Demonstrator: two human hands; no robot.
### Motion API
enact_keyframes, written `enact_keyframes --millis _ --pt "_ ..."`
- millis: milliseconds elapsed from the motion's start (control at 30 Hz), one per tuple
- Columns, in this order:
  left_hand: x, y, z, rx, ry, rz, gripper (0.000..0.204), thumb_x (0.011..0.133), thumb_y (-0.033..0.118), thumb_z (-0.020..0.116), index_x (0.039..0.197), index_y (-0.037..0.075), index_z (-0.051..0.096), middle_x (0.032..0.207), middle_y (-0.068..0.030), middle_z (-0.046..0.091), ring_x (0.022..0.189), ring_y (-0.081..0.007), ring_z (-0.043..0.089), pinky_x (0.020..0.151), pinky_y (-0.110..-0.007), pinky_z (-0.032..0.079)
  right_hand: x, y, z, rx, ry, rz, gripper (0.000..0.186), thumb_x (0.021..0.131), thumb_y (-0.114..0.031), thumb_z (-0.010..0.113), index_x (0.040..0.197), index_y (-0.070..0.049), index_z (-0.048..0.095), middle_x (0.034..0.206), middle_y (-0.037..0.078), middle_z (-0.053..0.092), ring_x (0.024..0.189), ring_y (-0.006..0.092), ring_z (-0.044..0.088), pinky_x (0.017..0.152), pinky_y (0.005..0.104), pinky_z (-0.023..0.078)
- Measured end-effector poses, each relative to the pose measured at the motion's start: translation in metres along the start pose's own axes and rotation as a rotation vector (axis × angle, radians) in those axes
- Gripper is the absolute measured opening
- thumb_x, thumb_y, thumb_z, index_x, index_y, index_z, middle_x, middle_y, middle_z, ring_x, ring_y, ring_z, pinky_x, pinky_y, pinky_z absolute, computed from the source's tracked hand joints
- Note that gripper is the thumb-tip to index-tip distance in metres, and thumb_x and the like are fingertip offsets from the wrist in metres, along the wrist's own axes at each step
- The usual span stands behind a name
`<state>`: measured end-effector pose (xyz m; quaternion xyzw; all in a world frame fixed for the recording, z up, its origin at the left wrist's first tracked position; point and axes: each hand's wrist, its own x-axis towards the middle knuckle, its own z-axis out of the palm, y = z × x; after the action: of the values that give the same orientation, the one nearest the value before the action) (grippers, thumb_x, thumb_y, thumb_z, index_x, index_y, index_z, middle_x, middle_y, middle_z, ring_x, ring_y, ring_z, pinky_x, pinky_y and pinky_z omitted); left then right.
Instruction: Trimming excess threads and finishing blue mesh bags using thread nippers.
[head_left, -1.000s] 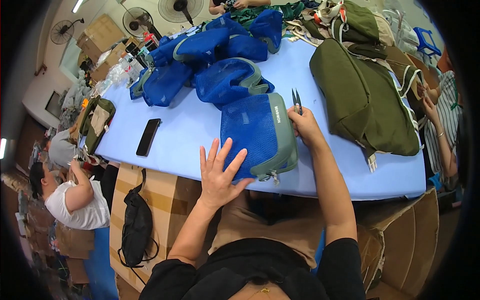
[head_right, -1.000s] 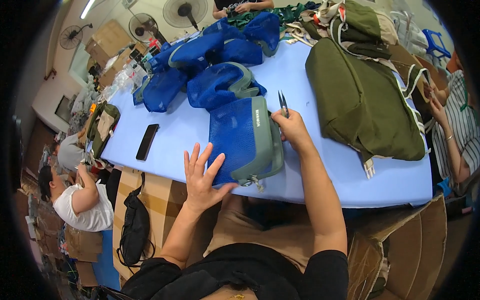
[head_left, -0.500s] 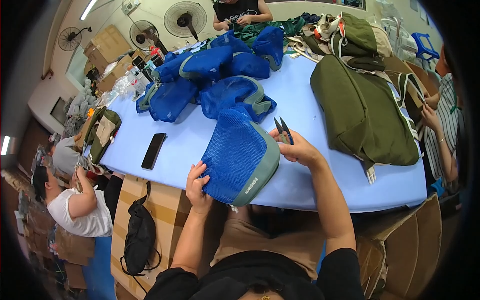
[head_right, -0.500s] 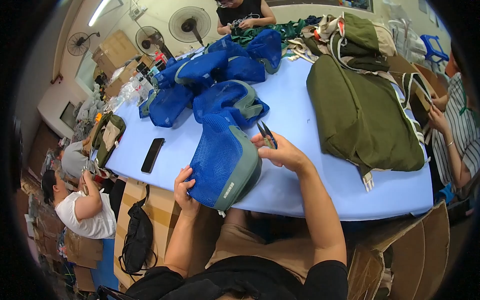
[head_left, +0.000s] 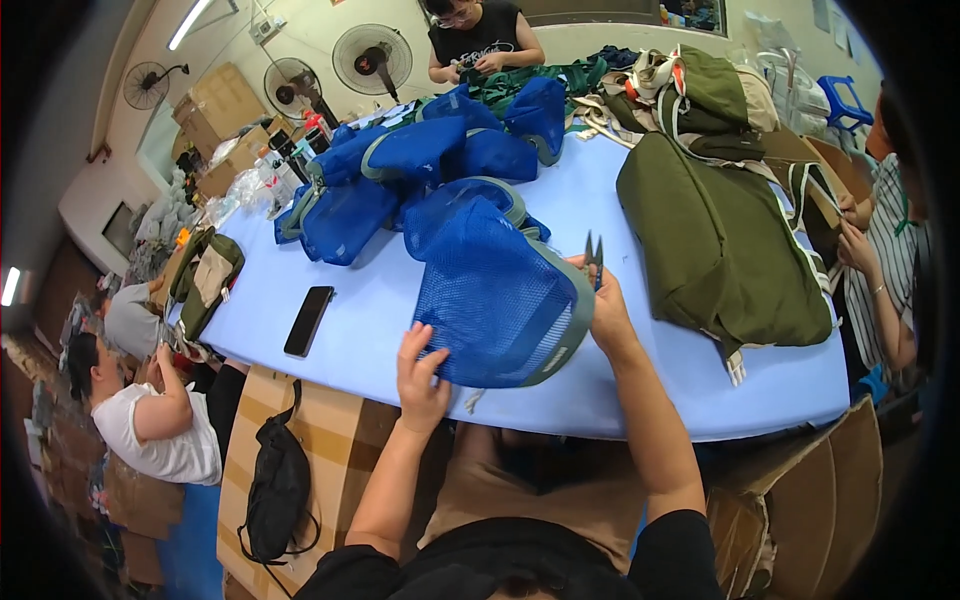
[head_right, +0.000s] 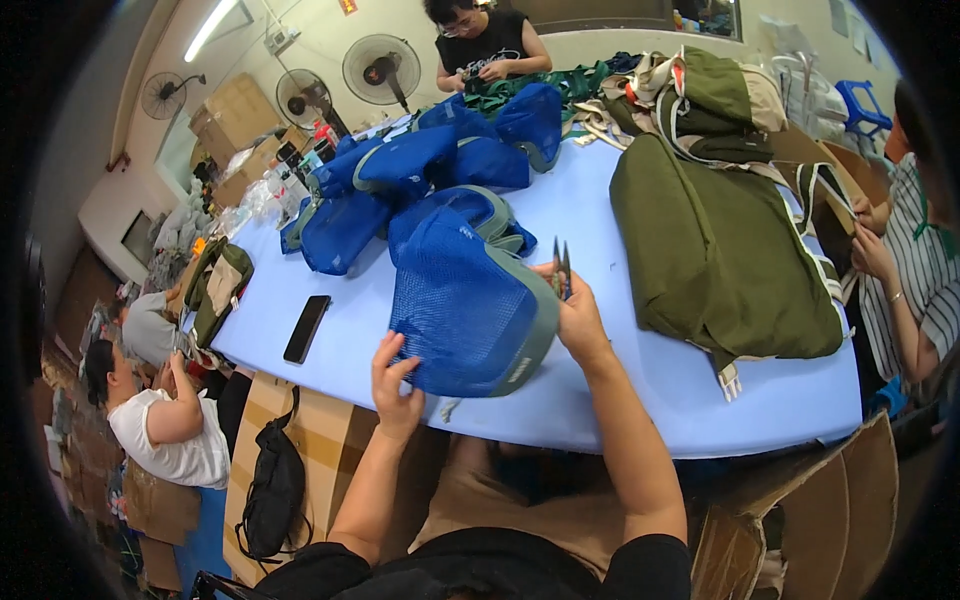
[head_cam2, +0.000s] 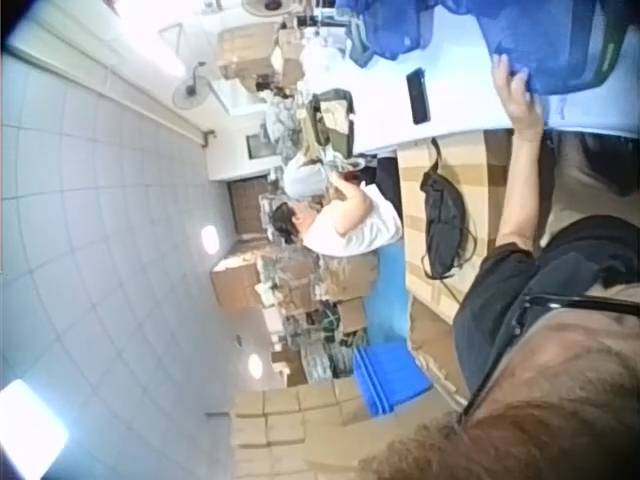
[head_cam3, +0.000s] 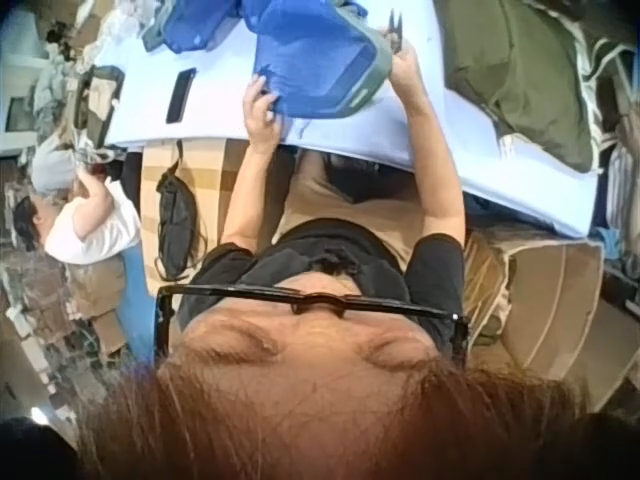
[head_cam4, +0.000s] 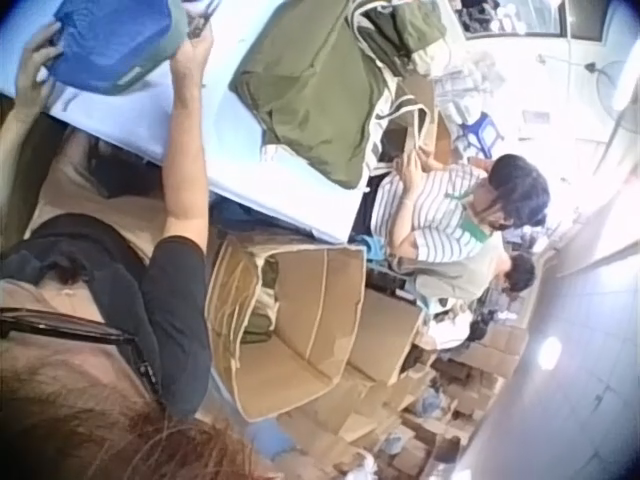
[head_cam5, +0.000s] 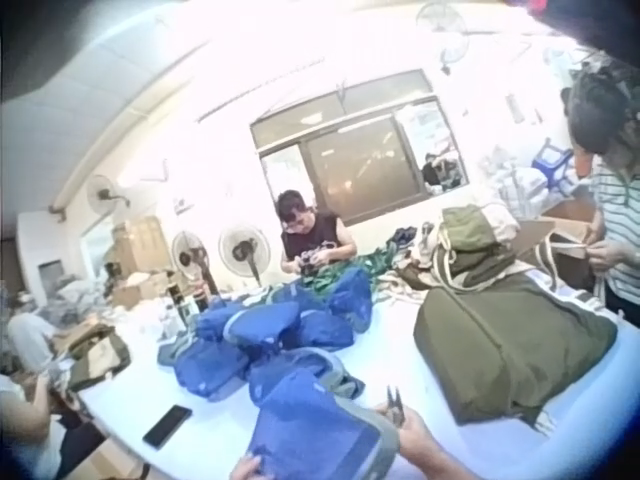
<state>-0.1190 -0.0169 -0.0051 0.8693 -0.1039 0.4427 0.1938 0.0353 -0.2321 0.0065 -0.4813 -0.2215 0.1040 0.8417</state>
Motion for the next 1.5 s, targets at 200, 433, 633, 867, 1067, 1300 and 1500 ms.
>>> enact_keyframes --millis 200,433,633,867,1067,1300,1500 --pt "0.000 0.012 0.001 -0.213 -0.179 -0.006 0.048 0.068 0.006 0.066 0.113 0.002 0.049 0.128 -0.0197 0.037 0.121 -0.0338 0.036 0.099 -0.042 0.031 -0.003 -0.006 -0.003 -0.050 0.074 -0.330 0.018 0.086 -0.007 0.051 0.102 0.001 0.056 0.096 0.008 0.058 0.084 0.0113 0.055 0.076 0.0227 0.044" --pt "0.056 0.032 -0.017 -0.623 0.181 -0.278 0.086 0.071 0.060 0.059 0.128 0.002 0.031 0.135 -0.0183 0.028 0.127 -0.0287 0.027 0.102 -0.043 0.024 -0.009 -0.018 0.009 -0.183 -0.095 -0.422 0.024 0.080 0.008 0.045 0.097 0.000 0.060 0.107 0.011 0.053 0.094 0.0148 0.054 0.083 0.0250 0.041" --pt "0.074 0.054 -0.037 -0.456 -0.100 -0.275 0.086 0.058 0.024 0.081 0.127 0.001 0.035 0.124 -0.0147 0.042 0.113 -0.0225 0.042 0.095 -0.033 0.034 -0.007 -0.021 0.021 -0.327 -0.193 -0.460 0.029 0.076 0.014 0.041 0.101 0.005 0.053 0.107 0.011 0.057 0.092 0.0142 0.056 0.080 0.0240 0.043" --pt "0.054 0.045 -0.039 -0.274 0.448 -0.125 0.047 0.058 -0.001 0.073 0.101 0.001 0.053 0.092 -0.0111 0.060 0.081 -0.0256 0.059 0.073 -0.031 0.047 -0.014 -0.011 0.015 -0.487 0.075 -0.331 0.031 0.089 -0.002 0.038 0.119 0.001 0.044 0.122 0.011 0.049 0.081 0.0152 0.060 0.066 0.0223 0.048" --pt "0.040 0.031 -0.050 -0.064 0.447 0.241 0.055 0.058 0.002 0.073 0.106 0.002 0.048 0.098 -0.0148 0.060 0.090 -0.0315 0.058 0.082 -0.039 0.044 -0.016 -0.003 0.010 -0.458 0.077 -0.326 0.030 0.092 -0.009 0.037 0.119 0.002 0.045 0.103 0.014 0.057 0.056 0.0082 0.052 0.054 0.0201 0.045" --pt "-0.013 0.031 0.005 -0.132 -0.191 -0.146 0.070 0.067 0.027 0.071 0.124 0.002 0.040 0.112 -0.0198 0.051 0.100 -0.0356 0.050 0.087 -0.040 0.040 -0.011 0.011 0.028 -0.635 -0.204 0.000 0.031 0.091 -0.010 0.040 0.121 -0.012 0.048 0.093 0.011 0.061 0.070 0.0126 0.056 0.061 0.0246 0.048" --pt "0.029 0.035 0.002 -0.062 -0.183 -0.354 0.058 0.069 0.041 0.068 0.107 0.000 0.050 0.088 -0.0162 0.056 0.078 -0.0314 0.055 0.069 -0.037 0.044 -0.010 0.014 0.029 -0.494 -0.248 0.045 0.028 0.091 -0.019 0.047 0.117 -0.010 0.052 0.093 0.009 0.060 0.069 0.0127 0.056 0.063 0.0251 0.048"
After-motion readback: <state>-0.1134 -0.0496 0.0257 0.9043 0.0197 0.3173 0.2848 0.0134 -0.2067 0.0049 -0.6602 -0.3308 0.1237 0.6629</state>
